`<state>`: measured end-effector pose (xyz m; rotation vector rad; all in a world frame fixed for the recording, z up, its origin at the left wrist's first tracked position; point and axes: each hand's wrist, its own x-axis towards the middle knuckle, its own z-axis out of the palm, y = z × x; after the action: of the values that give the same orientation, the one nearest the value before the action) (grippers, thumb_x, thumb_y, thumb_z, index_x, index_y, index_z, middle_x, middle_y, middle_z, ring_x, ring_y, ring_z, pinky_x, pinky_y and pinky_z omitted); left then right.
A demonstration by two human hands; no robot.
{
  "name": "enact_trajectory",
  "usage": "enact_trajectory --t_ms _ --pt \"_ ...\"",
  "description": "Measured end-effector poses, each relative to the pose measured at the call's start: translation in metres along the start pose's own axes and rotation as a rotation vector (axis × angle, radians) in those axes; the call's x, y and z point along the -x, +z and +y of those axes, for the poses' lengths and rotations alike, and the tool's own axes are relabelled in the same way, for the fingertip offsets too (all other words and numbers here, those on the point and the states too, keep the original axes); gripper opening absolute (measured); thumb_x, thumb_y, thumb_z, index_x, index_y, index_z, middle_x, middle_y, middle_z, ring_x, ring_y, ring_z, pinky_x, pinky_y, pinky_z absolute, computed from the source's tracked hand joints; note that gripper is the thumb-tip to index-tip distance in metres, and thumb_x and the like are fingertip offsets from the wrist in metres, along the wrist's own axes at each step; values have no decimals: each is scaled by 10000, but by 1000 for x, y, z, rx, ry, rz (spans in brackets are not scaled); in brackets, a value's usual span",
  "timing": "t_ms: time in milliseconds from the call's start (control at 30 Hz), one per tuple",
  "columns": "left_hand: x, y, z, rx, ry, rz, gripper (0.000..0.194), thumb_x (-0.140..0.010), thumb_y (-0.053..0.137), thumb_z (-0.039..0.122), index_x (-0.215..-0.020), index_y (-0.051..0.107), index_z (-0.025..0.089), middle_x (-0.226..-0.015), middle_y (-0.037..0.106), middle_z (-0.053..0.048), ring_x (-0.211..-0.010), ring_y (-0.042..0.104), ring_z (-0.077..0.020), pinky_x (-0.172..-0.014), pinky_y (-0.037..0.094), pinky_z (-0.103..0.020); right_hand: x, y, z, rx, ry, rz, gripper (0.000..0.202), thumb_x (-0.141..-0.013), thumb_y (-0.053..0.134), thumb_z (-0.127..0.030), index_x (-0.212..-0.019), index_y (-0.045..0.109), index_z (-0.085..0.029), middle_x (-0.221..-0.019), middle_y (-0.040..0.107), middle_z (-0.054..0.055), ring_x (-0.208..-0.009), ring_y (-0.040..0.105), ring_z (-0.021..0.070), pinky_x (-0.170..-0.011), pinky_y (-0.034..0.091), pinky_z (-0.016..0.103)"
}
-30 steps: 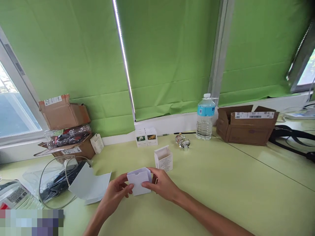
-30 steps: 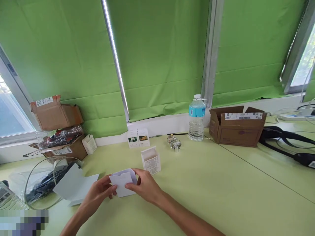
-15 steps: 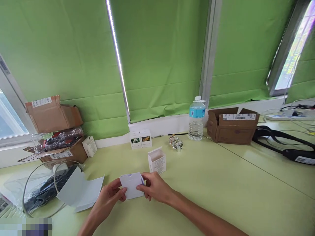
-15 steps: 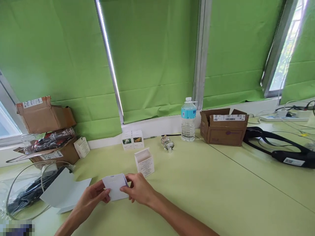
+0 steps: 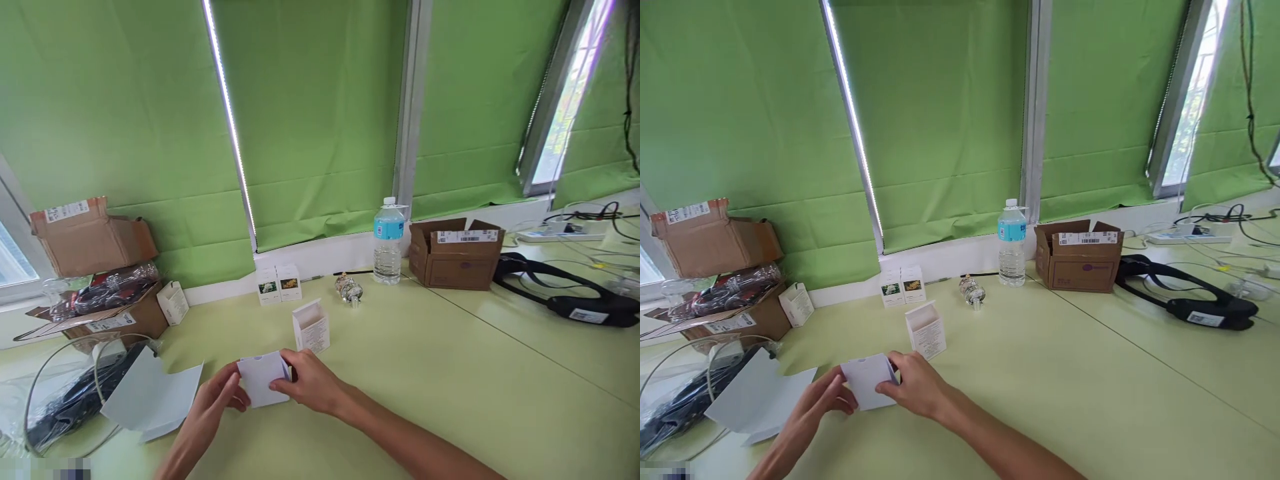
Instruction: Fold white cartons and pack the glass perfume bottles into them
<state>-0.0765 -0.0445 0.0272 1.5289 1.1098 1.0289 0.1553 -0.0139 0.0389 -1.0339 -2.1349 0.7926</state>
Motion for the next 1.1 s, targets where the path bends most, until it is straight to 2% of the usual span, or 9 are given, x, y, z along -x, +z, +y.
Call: enact_trajectory --t_ms 133,267,400,533,767,833,933,1000,1100 --pt "-3 -3 -3 27 -15 155 552 -870 432 596 -1197 590 181 -1128 645 -116 -736 645 -203 -698 556 -373 -2 -22 -12 -163 24 62 260 -761 688 -390 -882 616 -172 -637 568 -36 -479 467 86 -414 329 191" --pt "-3 -1 -10 -192 -19 223 479 -840 501 578 -1115 605 201 -1105 655 -96 -735 643 -193 -678 553 -344 3 -63 -21 -424 56 223 367 -761 695 -428 -1008 613 -170 -651 601 -20 -449 498 98 -404 407 209" --pt "-2 9 -15 -468 15 256 413 -845 522 533 -1134 591 246 -918 679 -51 -749 658 -204 -685 549 -335 12 -108 -6 -543 88 444 350 -738 721 -464 -835 602 -149 -501 562 -25 -414 486 109 -390 394 221" --pt "-9 29 -11 -568 192 339 354 -854 537 469 -1142 567 266 -1126 631 -69 -883 663 -214 -738 560 -346 18 -139 22 -598 112 586 342 -720 748 -450 -779 594 -151 -513 569 -11 -437 491 111 -402 380 227" --pt "-51 85 11 -623 519 382 238 -877 541 318 -1099 498 244 -1393 444 -108 -1226 503 -256 -937 497 -440 18 -154 48 -669 143 599 359 -695 768 -451 -746 579 -150 -488 529 -26 -407 434 89 -385 306 224" --pt "-64 101 17 -662 568 374 237 -889 524 279 -1125 514 261 -1488 325 -89 -1348 366 -273 -1013 432 -476 19 -155 48 -666 134 597 354 -699 767 -446 -760 584 -149 -492 533 -25 -412 439 92 -391 313 227" --pt "-80 118 19 -604 576 358 261 -884 530 255 -1143 536 281 -1550 190 -61 -1367 332 -281 -1009 435 -462 21 -154 48 -667 130 605 343 -709 764 -436 -774 584 -151 -494 543 -24 -423 453 99 -401 325 230" --pt "-87 123 16 -496 530 342 267 -876 539 257 -1142 541 280 -1539 209 -66 -1333 384 -276 -984 458 -441 21 -152 49 -678 130 607 337 -714 762 -431 -778 582 -153 -498 547 -25 -423 454 98 -403 325 229" --pt "-91 122 11 -308 405 311 310 -866 552 288 -1172 511 268 -1408 423 -101 -1164 552 -246 -929 497 -425 20 -148 50 -704 129 585 333 -715 763 -422 -781 584 -149 -514 556 -22 -422 457 96 -403 321 229"
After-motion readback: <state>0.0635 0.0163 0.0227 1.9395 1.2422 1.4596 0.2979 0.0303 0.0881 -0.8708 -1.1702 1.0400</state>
